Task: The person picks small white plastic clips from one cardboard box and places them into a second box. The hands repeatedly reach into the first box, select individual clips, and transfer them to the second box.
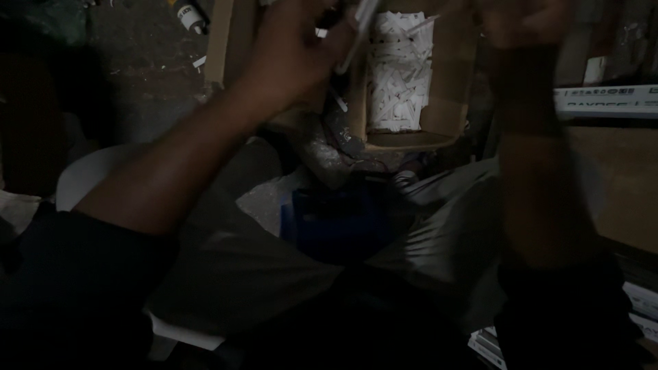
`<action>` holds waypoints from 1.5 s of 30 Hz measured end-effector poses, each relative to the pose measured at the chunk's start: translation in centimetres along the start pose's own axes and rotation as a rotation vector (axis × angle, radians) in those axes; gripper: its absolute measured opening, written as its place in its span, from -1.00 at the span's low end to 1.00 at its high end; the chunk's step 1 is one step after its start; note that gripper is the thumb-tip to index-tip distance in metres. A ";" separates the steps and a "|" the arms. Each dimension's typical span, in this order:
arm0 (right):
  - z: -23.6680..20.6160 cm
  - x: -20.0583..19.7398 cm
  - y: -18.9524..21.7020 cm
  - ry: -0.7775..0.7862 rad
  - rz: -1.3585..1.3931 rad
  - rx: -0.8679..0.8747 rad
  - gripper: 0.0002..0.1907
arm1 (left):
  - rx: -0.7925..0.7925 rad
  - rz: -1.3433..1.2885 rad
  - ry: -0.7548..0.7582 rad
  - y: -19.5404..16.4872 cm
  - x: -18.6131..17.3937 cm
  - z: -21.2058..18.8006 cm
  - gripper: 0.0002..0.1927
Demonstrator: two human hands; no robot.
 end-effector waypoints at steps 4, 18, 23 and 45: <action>-0.8 5.5 -0.2 0.344 0.107 -0.017 -0.87 | 0.002 0.092 0.128 -1.0 2.2 -0.7 -0.71; -1.5 1.3 1.5 0.184 -0.714 -0.487 -0.59 | -0.174 0.521 0.256 10.9 -1.9 -0.8 -0.57; -1.4 1.8 1.0 0.295 -0.569 -0.315 -0.64 | -0.656 1.090 0.739 21.3 -1.6 -3.8 -0.53; -0.7 2.1 -0.9 0.351 -0.529 -0.233 -0.57 | -0.382 0.919 0.396 21.1 -3.9 3.3 -0.62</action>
Point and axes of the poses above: each hand's wrist, its own z-axis towards the middle knuckle, its own x-axis out of the palm, y = z × x, the point moved 9 cm from there along z, towards the middle knuckle, and after that the axes turned 6 degrees about -z, right-handed, at the moved point
